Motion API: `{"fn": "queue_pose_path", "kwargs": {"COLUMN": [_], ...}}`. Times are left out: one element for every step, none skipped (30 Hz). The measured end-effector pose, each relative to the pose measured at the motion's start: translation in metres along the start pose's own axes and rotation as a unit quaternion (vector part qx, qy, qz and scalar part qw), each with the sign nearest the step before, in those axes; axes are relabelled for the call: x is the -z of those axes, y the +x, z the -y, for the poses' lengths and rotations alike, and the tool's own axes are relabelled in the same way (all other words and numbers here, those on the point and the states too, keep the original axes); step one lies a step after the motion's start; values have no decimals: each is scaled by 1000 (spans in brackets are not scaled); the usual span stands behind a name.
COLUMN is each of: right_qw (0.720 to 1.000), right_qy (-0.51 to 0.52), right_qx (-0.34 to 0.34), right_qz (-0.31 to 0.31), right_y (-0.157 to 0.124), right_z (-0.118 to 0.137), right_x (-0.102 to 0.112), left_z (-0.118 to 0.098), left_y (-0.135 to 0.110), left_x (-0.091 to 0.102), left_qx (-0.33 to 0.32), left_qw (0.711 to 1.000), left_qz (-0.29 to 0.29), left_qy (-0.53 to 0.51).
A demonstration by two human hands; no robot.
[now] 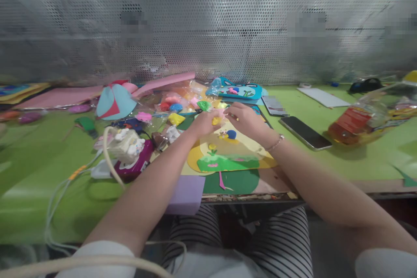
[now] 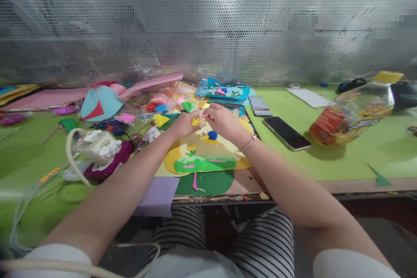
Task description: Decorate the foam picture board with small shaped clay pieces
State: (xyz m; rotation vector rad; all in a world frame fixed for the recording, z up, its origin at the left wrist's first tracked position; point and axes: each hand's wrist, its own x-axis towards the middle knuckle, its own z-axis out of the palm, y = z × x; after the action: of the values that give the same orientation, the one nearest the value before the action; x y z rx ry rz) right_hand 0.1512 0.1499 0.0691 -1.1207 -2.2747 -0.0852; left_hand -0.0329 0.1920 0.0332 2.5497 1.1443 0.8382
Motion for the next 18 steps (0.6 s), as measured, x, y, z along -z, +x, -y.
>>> {"fn": "queue_pose_path", "kwargs": {"right_qw": [1000,1000,1000,1000,1000,999,999,999,999,999,999,999,999,999,999,999,998,998], "right_qy": [3,4,4,5,7,10,14,17,21,24,27,28,28,27,24,19,14,9], "right_qx": [4,7,12,16,19,20,19,18,17,18,20,22,25,29,34,42,50,58], "right_qz": [7,13,19,22,25,26,28,28,25,23,20,16,11,4,-5,-16,-27,-38], "right_y": [0,-1,-1,-1,-1,-1,-1,-1,-1,-1,-1,-1,-2,-2,-2,-2,-2,-2], "right_z": [-2,-2,-2,-2,-1,-1,0,0,0,0,0,-1,-1,-2,-3,-4,-6,-6], "right_x": [-2,-5,-6,-8,-9,-10,-11,-12,-13,-15,-16,-18,-20,-22,-24,-25,-26,-26], "left_z": [-1,-1,-2,-3,-3,-3,-3,-3,-3,-2,-2,-2,-2,-2,-2,-2,-2,-2], "left_y": [0,0,0,0,0,0,0,0,0,0,0,0,0,0,0,0,1,1], "left_x": [0,0,1,1,2,2,2,2,2,2,2,2,2,2,2,1,1,1], "left_qx": [6,12,17,22,26,29,28,25,18,11,7,5,6,7,7,6,1,-6], "left_qw": [1000,1000,1000,1000,999,999,999,999,999,1000,999,999,999,999,999,999,999,1000], "left_qz": [-1,0,3,8,12,17,20,21,23,27,33,39,42,43,41,36,28,19], "left_qy": [-1,-5,-11,-18,-24,-28,-27,-22,-14,-4,8,18,24,28,27,24,17,7]}}
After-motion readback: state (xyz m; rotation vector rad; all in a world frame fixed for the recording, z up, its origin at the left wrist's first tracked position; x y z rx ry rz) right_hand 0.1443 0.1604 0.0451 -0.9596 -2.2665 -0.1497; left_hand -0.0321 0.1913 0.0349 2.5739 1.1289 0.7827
